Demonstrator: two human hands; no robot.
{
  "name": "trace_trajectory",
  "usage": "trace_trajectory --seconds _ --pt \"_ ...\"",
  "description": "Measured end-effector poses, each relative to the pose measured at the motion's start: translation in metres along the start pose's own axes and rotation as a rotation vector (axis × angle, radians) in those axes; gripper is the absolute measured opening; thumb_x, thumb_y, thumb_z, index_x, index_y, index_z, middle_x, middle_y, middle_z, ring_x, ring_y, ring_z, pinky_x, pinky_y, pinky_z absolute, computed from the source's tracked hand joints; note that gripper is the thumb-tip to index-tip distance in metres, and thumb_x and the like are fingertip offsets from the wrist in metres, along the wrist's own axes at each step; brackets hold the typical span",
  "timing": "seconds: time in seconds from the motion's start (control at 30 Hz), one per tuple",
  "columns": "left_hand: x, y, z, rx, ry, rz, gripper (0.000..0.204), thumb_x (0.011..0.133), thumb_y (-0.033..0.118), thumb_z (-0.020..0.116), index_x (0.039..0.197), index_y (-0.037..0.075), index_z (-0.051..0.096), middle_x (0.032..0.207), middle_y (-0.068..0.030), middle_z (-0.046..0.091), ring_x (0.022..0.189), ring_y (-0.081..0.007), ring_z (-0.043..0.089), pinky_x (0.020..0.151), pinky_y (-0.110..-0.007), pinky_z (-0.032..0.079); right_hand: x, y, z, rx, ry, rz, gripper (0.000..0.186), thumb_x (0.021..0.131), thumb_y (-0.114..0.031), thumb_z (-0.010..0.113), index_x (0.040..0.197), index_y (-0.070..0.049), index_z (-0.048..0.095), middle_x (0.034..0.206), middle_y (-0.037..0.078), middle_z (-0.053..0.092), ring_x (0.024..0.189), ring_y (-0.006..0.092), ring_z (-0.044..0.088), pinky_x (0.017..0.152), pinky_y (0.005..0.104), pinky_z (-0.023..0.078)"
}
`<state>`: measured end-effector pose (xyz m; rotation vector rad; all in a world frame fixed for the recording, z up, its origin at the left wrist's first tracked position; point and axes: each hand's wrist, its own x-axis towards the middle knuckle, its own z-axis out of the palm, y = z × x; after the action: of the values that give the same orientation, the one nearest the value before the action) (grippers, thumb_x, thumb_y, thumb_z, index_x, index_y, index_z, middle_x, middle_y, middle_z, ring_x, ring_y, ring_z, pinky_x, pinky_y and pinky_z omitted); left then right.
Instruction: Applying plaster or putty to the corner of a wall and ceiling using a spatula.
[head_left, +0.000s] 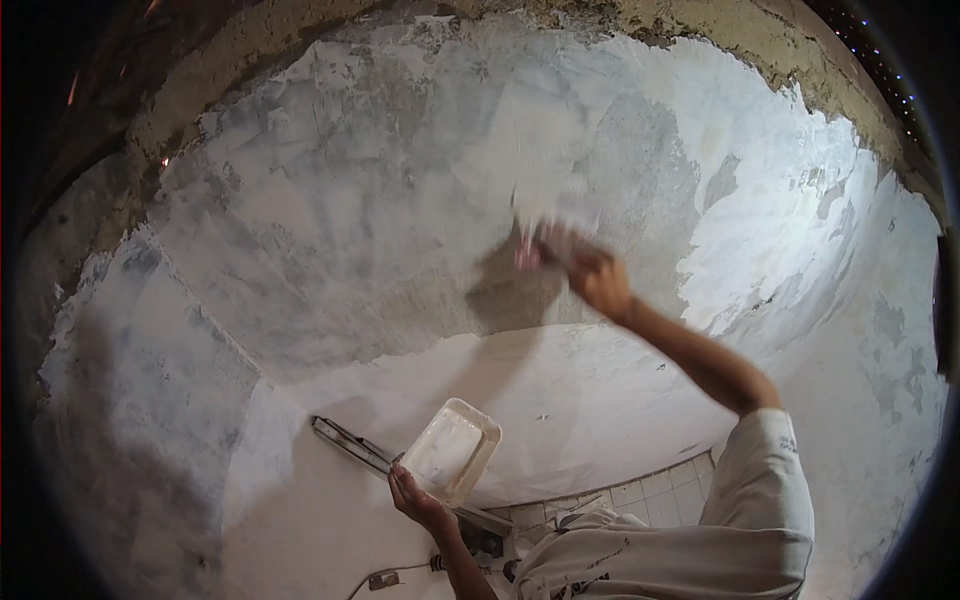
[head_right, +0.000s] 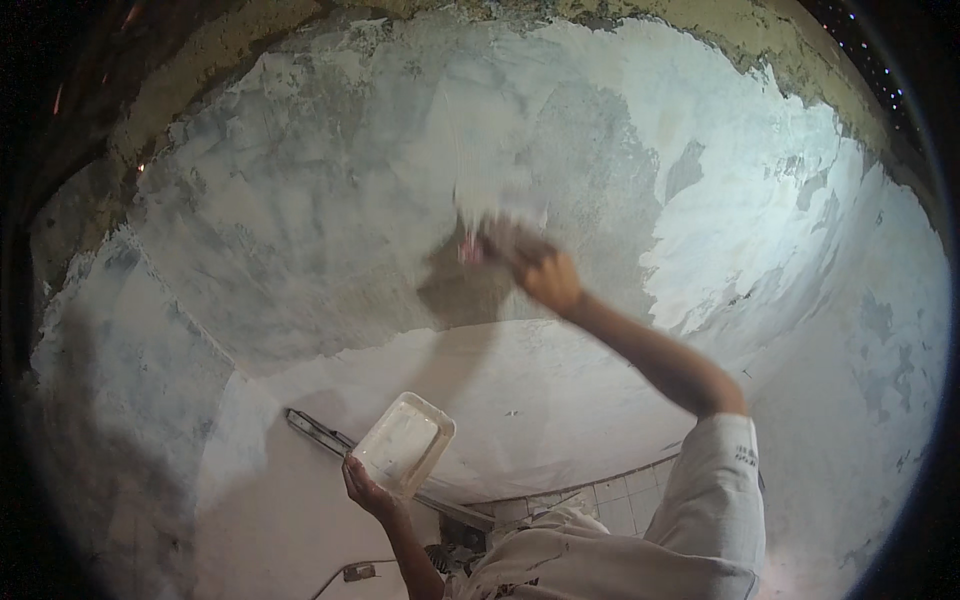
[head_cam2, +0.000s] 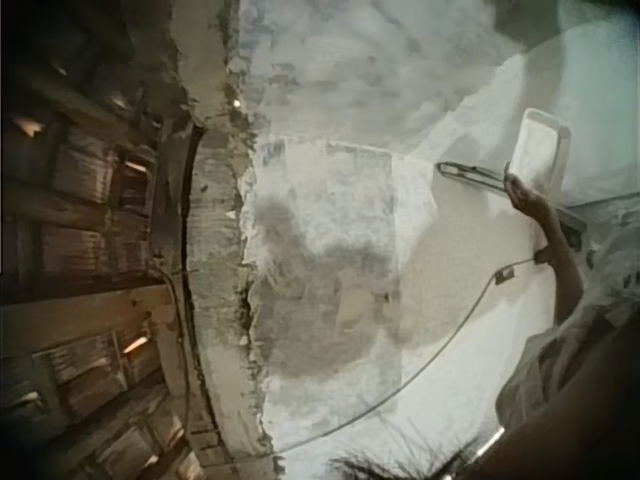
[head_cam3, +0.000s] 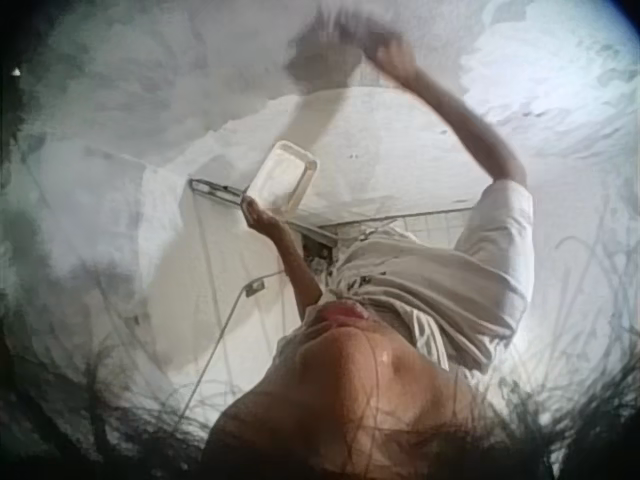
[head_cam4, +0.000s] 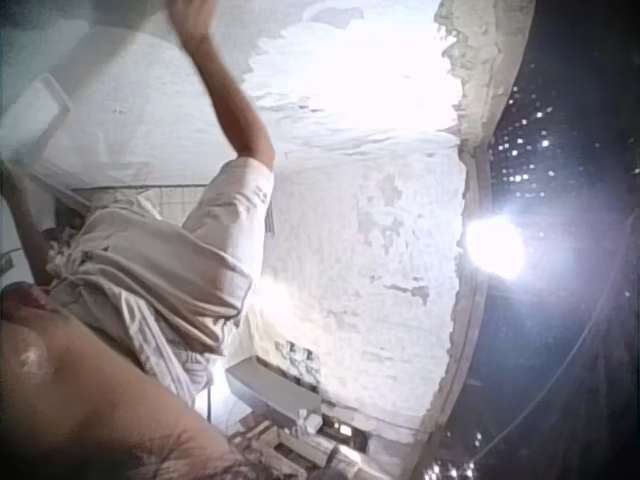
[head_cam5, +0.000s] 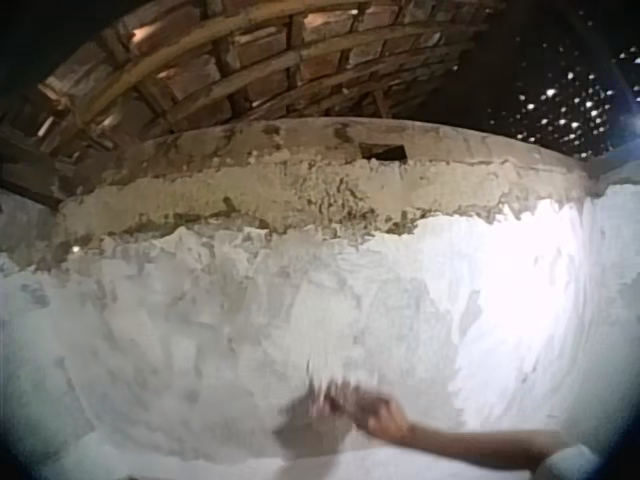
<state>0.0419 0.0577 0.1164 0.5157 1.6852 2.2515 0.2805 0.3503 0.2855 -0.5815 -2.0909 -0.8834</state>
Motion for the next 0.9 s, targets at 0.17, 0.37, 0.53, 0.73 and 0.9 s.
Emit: trace_trajectory --seconds 0.17,0.37,0.53,0.73,0.9 --pt "-0.007 -0.005 0.005 -0.183 -0.022 0.007 0.04 0.098 0.03 0.047 0.112 -0.008 0.052 0.108 -0.0185 0.057 0.1 -0.0268 0.056 0.091 -0.039 0.045 -0.126 -0.096 0.015 0.458 -0.518 0.055 0.046 0.078 -0.003 0.057 0.123 -0.01 0.058 0.12 0.011 0.063 0.105 0.0245 0.064 0.082 0.0361 0.056" --pt "-0.004 0.003 0.006 -0.148 -0.07 -0.06 0.04 0.098 0.029 0.047 0.113 -0.008 0.051 0.111 -0.0196 0.056 0.103 -0.0282 0.056 0.092 -0.04 0.045 -0.03 -0.039 -0.049 0.468 0.033 0.116 0.039 0.078 0.001 0.064 0.117 -0.005 0.063 0.11 0.011 0.068 0.093 0.0258 0.069 0.076 0.0339 0.057" --pt "-0.001 0.001 0.02 -0.163 -0.069 -0.045 0.043 0.098 0.033 0.046 0.114 -0.007 0.051 0.11 -0.0181 0.055 0.103 -0.0283 0.056 0.09 -0.04 0.046 0.032 0.007 -0.055 0.181 0.275 0.247 0.057 0.072 0.008 0.059 0.125 -0.01 0.058 0.126 0.009 0.06 0.114 0.0266 0.059 0.091 0.0361 0.053" --pt "0.004 0.009 0.031 -0.2 -0.077 -0.131 0.044 0.097 0.035 0.048 0.119 -0.003 0.049 0.117 -0.0171 0.054 0.108 -0.028 0.055 0.094 -0.042 0.046 -0.112 -0.099 0.031 0.409 -0.213 0.132 0.061 0.069 0.001 0.06 0.128 -0.013 0.056 0.128 0.01 0.058 0.113 0.0235 0.06 0.086 0.035 0.055" --pt "0.01 0.013 0.024 -0.141 -0.041 0.001 0.041 0.099 0.033 0.047 0.115 -0.004 0.052 0.112 -0.0158 0.056 0.101 -0.0241 0.057 0.089 -0.037 0.047 -0.169 -0.153 0.017 0.893 -0.184 0.835 0.017 0.092 -0.008 0.057 0.105 0.0 0.065 0.1 0.017 0.069 0.09 0.0254 0.069 0.079 0.0331 0.052"
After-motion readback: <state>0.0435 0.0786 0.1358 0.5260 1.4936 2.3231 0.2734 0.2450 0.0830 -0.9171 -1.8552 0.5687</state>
